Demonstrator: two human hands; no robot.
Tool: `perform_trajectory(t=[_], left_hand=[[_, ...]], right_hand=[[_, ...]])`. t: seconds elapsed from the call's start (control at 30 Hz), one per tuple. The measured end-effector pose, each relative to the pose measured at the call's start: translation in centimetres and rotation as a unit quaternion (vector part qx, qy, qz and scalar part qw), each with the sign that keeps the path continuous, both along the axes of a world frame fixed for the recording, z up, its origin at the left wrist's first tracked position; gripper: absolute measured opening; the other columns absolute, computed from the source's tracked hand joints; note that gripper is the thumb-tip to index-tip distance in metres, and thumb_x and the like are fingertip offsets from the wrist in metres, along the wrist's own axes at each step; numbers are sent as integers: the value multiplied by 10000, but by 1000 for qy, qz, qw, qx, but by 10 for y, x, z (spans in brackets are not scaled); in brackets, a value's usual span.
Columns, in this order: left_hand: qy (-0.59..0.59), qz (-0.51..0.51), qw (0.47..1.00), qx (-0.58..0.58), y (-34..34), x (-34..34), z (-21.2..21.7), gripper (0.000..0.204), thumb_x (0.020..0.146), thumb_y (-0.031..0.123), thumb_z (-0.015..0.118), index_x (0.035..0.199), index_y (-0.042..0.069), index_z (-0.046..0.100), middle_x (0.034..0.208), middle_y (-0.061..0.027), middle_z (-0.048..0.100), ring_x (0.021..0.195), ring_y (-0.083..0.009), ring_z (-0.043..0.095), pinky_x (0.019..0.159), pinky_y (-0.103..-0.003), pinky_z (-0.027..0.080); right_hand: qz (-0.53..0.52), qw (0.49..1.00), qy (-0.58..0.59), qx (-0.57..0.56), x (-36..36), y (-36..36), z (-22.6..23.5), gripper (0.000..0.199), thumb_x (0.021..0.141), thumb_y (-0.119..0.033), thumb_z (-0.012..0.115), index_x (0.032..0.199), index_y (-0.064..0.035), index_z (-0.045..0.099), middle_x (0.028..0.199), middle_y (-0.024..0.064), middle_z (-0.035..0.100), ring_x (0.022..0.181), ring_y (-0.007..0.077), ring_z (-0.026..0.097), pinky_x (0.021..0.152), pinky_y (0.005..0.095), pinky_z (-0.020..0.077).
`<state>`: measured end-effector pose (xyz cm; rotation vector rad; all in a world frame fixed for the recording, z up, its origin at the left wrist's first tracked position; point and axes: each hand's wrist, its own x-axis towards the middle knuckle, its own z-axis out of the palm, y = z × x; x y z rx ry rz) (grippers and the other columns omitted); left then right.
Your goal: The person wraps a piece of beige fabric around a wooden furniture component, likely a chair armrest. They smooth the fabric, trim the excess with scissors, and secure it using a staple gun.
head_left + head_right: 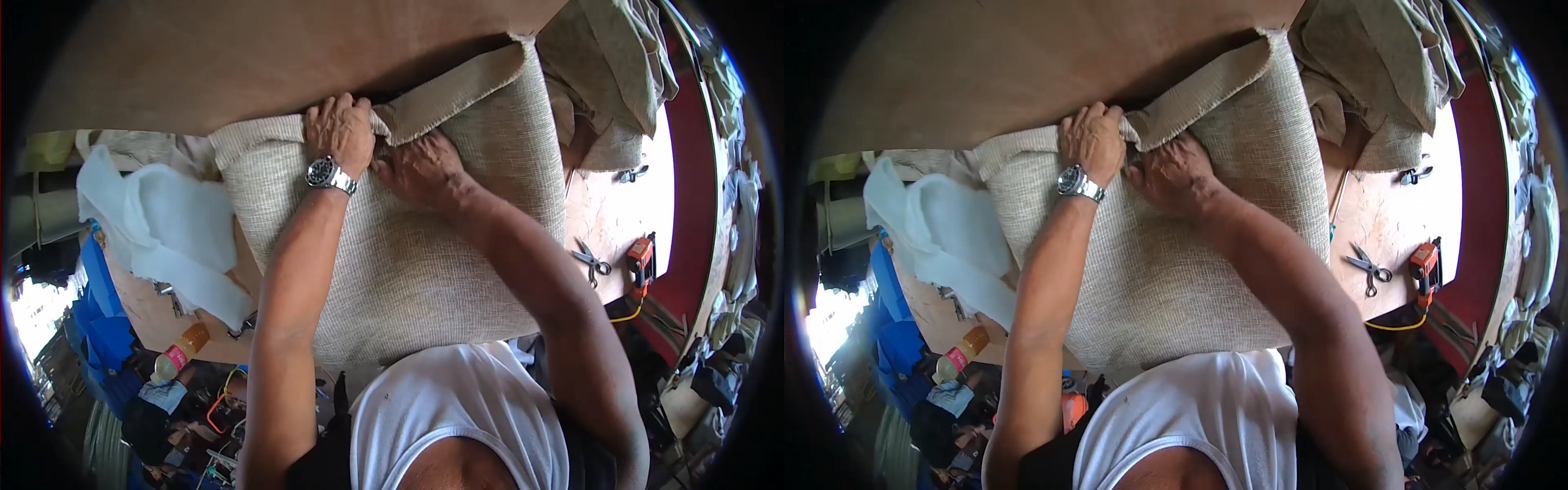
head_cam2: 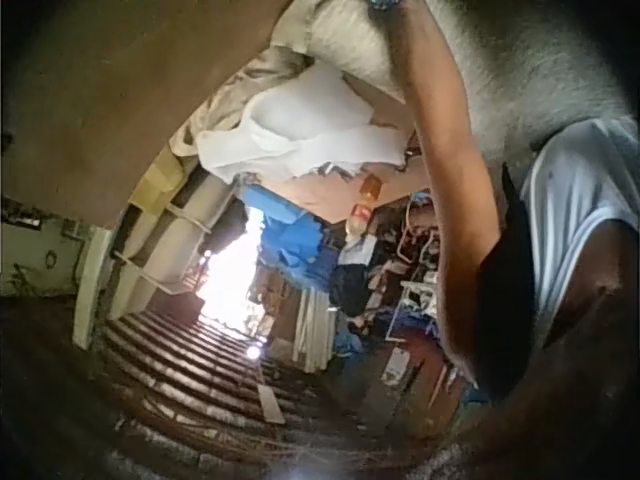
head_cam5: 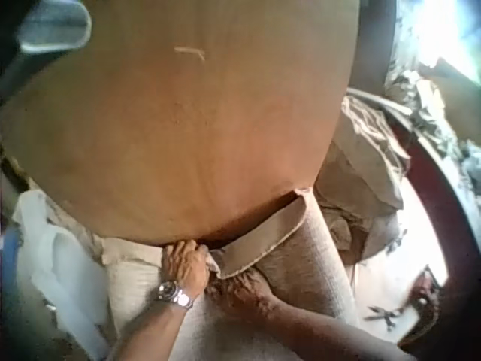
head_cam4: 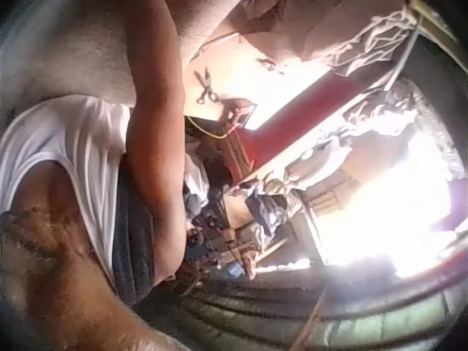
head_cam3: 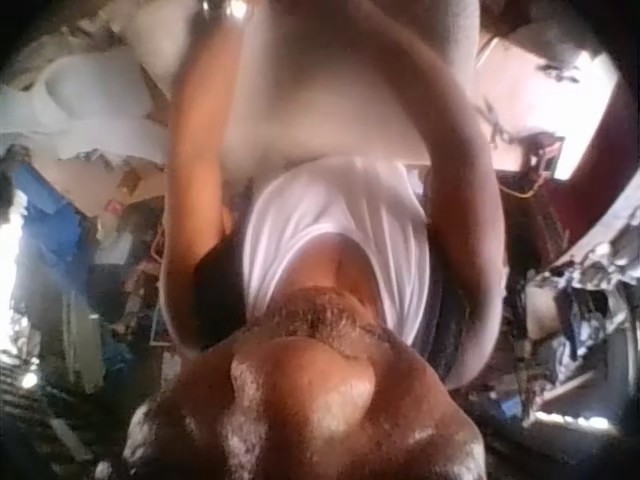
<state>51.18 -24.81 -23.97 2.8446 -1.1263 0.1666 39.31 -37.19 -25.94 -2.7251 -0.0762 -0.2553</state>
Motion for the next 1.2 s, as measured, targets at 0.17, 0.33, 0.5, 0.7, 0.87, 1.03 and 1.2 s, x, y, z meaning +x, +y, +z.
perform_trajectory(t=[0.17, 0.33, 0.5, 0.7, 0.87, 1.03, 1.2], left_hand=[[8, 12, 1000, -13, -4, 9, -28, 203, 814, 124, 641, 1003, 106, 712, 1079, -81, 698, 1093, -285, 648, 917, -458, 460], [14, 40, 999, 1, -6, 5, -22, 221, 867, 125, 572, 1006, 131, 743, 1085, -89, 717, 1078, -281, 661, 948, -451, 432], [-58, -2, 998, -4, 12, 39, -70, 319, 822, 104, 597, 1112, 134, 726, 1124, -84, 707, 1079, -283, 663, 927, -484, 435], [-51, -14, 999, -13, 6, 21, -59, 252, 823, 113, 649, 1062, 88, 722, 1059, -120, 720, 1025, -318, 678, 877, -485, 471], [-100, 12, 993, -62, 0, 16, -37, 177, 864, 72, 580, 990, 88, 703, 1040, -127, 698, 1054, -339, 641, 948, -501, 465], [-89, 20, 995, -49, 7, 6, -33, 247, 788, 114, 677, 1033, 122, 714, 1051, -61, 675, 1121, -247, 620, 1032, -440, 393], [-67, 41, 995, -62, 3, 3, -38, 166, 866, 132, 607, 1004, 132, 700, 1056, -71, 679, 1122, -254, 623, 1044, -450, 388]], right_hand=[[-2, 996, 78, -33, 15, 5, -15, 563, 965, -483, 541, 1237, -4, 661, 1289, 209, 669, 1255, 327, 605, 1125, 463, 406], [26, 966, 250, 64, 12, -3, 21, 528, 983, -525, 513, 1170, -82, 732, 1248, 136, 716, 1261, 288, 610, 1111, 458, 417], [24, 999, -12, 19, -79, -19, 69, 372, 929, -293, 594, 1247, -118, 672, 1341, 107, 636, 1299, 278, 567, 1147, 485, 364], [-440, 896, 21, 50, -350, -145, 36, 446, 835, 29, 576, 1272, -47, 620, 1235, 209, 634, 1128, 382, 611, 986, 467, 494], [-483, 858, 171, 19, -471, -160, -53, 558, 957, 37, 520, 1504, -9, 418, 1522, 251, 436, 1418, 431, 421, 1188, 471, 363], [-480, 856, 187, -45, -498, -155, -63, 385, 996, -79, 519, 1376, -59, 576, 1391, 188, 580, 1274, 382, 542, 1073, 460, 445], [-525, 818, 236, -3, -508, -176, -60, 311, 930, -174, 614, 1188, -10, 673, 1039, 191, 696, 943, 396, 650, 865, 486, 521]])
